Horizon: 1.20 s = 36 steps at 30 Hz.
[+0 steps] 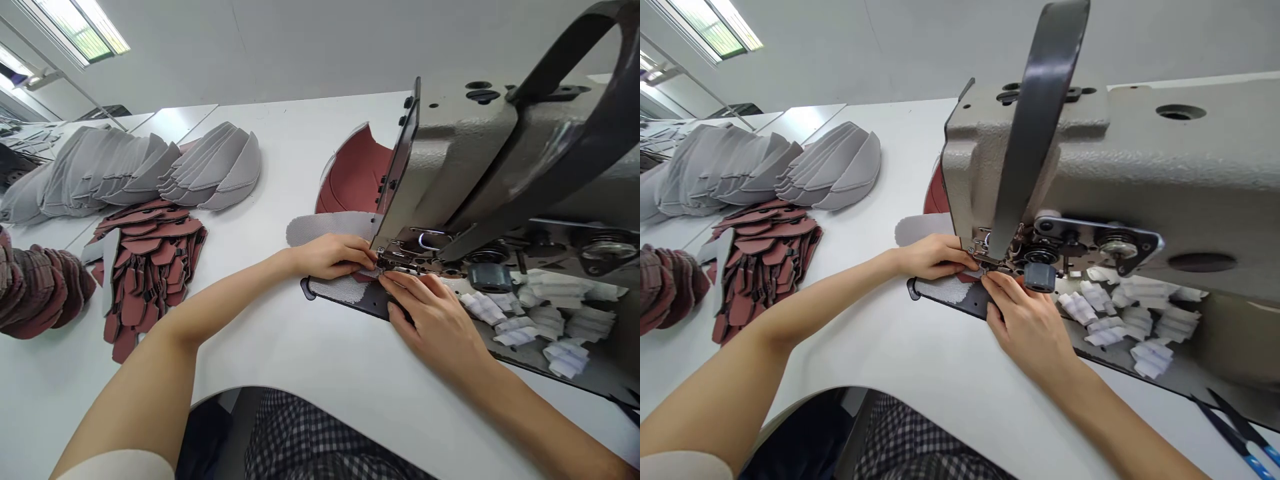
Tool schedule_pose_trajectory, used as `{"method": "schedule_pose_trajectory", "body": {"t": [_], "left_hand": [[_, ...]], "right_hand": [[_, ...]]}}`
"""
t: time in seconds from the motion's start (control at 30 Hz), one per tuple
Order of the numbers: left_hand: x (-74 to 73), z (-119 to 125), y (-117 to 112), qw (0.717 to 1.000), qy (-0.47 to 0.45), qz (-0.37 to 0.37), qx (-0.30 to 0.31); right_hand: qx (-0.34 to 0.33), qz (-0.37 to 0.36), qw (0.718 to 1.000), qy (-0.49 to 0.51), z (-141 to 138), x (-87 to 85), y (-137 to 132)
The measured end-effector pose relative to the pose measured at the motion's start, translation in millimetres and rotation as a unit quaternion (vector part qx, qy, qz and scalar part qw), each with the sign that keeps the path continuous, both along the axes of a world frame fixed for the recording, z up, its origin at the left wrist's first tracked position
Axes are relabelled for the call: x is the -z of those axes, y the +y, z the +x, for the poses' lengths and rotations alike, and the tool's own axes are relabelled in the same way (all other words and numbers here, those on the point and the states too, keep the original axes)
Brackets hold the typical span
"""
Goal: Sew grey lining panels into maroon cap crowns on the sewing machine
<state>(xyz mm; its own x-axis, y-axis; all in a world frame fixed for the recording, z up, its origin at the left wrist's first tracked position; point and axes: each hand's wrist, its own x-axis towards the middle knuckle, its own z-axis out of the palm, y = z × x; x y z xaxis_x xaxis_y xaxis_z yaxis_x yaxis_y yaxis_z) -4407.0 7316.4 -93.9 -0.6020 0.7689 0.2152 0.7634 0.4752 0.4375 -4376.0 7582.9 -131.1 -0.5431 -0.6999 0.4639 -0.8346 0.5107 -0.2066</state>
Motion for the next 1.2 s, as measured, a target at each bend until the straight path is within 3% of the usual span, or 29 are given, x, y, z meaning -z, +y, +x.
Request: {"method": "schedule_pose_trajectory", "body": {"t": [0.2, 0.47, 0.73, 0.9, 1.1, 1.2], "left_hand": [[-0.8, -13.0, -2.4, 1.0, -0.007, -0.023, 0.004], [2.5, -6.8, -0.2, 1.0, 0.013, 0.016, -0.002], [2.8, 3.5, 2.2, 0.999, -0.027, 0.035, -0.018], [-2.3, 5.2, 4.1, 1.0, -0.007, 0.014, -0.026], [-36.3, -36.4, 18.5, 0.975, 0.117, -0.138, -0.13], [-43.2, -66.4, 31.1, 0.979, 0.026, -0.103, -0.177]], "right_hand": [[0.0, -0.006, 1.0, 0.031, 0.5, 2.3, -0.5], [-0.032, -0.019, 0.998, 0.041, -0.5, 3.0, 0.5], [-0.063, -0.023, 0.996, 0.065, 2.3, 0.3, 3.3], [-0.066, -0.013, 0.996, 0.053, 6.1, -0.5, 8.8], [-0.075, 0.01, 0.994, 0.082, 6.7, -1.4, 12.9], [-0.079, 0.035, 0.991, 0.104, 7.2, -4.8, 13.5]]}}
